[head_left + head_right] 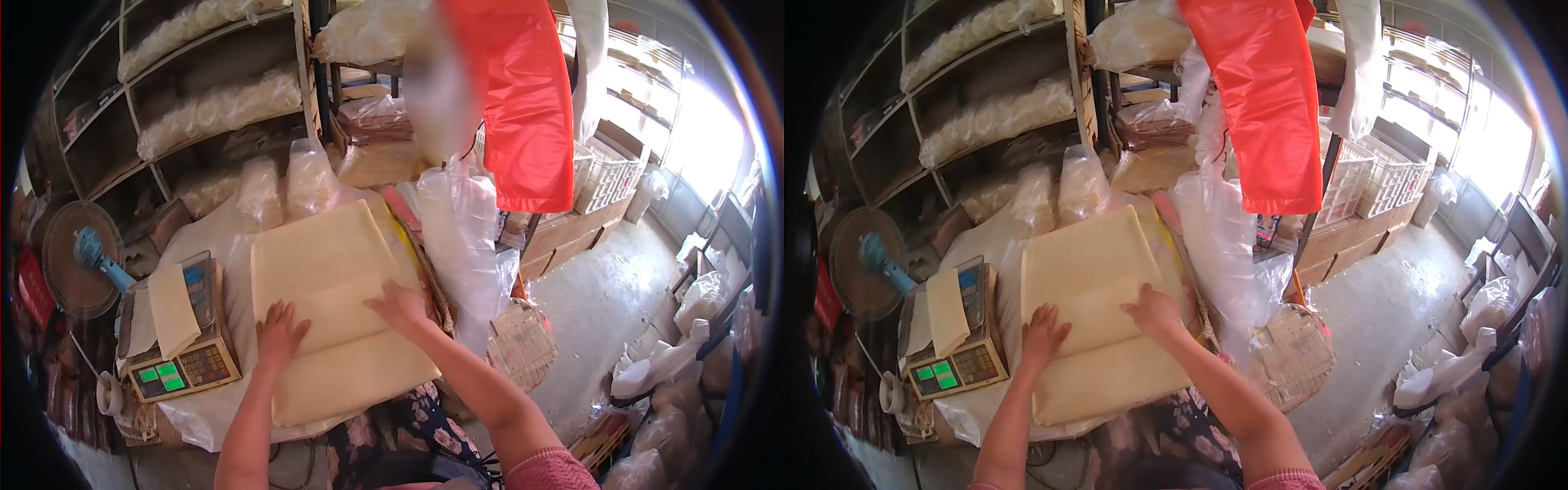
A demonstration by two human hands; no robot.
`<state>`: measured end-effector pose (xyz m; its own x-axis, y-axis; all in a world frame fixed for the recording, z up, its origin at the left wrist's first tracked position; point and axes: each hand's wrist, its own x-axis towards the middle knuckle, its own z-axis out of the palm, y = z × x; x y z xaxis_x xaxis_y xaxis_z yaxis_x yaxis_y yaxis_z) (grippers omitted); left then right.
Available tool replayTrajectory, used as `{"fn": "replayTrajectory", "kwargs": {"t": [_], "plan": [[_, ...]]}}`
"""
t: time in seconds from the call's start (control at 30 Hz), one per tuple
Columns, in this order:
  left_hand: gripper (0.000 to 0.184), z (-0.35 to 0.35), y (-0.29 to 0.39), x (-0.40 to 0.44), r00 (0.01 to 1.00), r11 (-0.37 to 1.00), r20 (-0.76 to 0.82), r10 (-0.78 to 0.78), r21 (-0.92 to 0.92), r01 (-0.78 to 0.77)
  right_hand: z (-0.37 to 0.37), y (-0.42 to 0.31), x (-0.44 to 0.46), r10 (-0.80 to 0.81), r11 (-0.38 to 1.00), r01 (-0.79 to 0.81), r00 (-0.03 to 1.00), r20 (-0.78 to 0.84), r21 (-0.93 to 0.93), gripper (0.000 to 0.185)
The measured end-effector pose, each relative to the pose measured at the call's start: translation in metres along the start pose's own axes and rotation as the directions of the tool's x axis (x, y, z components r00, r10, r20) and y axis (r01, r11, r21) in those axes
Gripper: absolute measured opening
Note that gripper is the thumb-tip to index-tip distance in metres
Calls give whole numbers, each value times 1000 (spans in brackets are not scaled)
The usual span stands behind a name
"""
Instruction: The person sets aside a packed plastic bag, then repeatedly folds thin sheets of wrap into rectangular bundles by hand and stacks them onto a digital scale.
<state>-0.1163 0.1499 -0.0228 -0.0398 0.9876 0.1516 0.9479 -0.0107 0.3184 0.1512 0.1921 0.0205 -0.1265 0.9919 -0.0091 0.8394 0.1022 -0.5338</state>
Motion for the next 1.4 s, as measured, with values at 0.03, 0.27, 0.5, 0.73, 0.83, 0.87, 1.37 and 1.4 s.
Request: {"fn": "replayTrajectory", "kwargs": {"t": [0.03, 0.27, 0.5, 0.73, 0.83, 0.87, 1.37, 1.4], "plan": [[63, 2, 2, 1, 1000, 1000, 2, 3, 0, -3, 3, -4, -1, 4, 1000, -4, 1000, -1, 0, 49], [62, 12, 2, 0, 1000, 992, -20, 22, 126, -19, 62, -3, 1, -455, 866, 374, 865, -211, -332, 56], [64, -33, 38, -14, 993, 948, 106, -59, 316, 23, 47, 15, 9, -268, 935, 344, 845, -462, 87, 61], [61, -20, 56, -68, 958, 945, 284, -35, -304, 125, 71, -2, -54, -29, 422, -58, 997, 78, 905, 31], [72, -19, 29, -85, 992, 156, 92, -87, -982, 105, 37, -54, -68, -253, 251, -137, 946, 202, 958, 38], [79, -35, 22, -88, 990, 140, 16, -143, -989, 36, 33, -64, -68, -266, 373, -121, 936, 231, 920, 44], [61, -154, -229, -29, 827, 523, -220, -517, -847, 101, 67, -32, -76, -264, 756, -48, 890, 371, 653, 35], [60, -154, -247, -23, 787, 692, -319, -529, -699, 182, 65, -33, -79, -321, 838, 110, 892, 319, 535, 30]]}}
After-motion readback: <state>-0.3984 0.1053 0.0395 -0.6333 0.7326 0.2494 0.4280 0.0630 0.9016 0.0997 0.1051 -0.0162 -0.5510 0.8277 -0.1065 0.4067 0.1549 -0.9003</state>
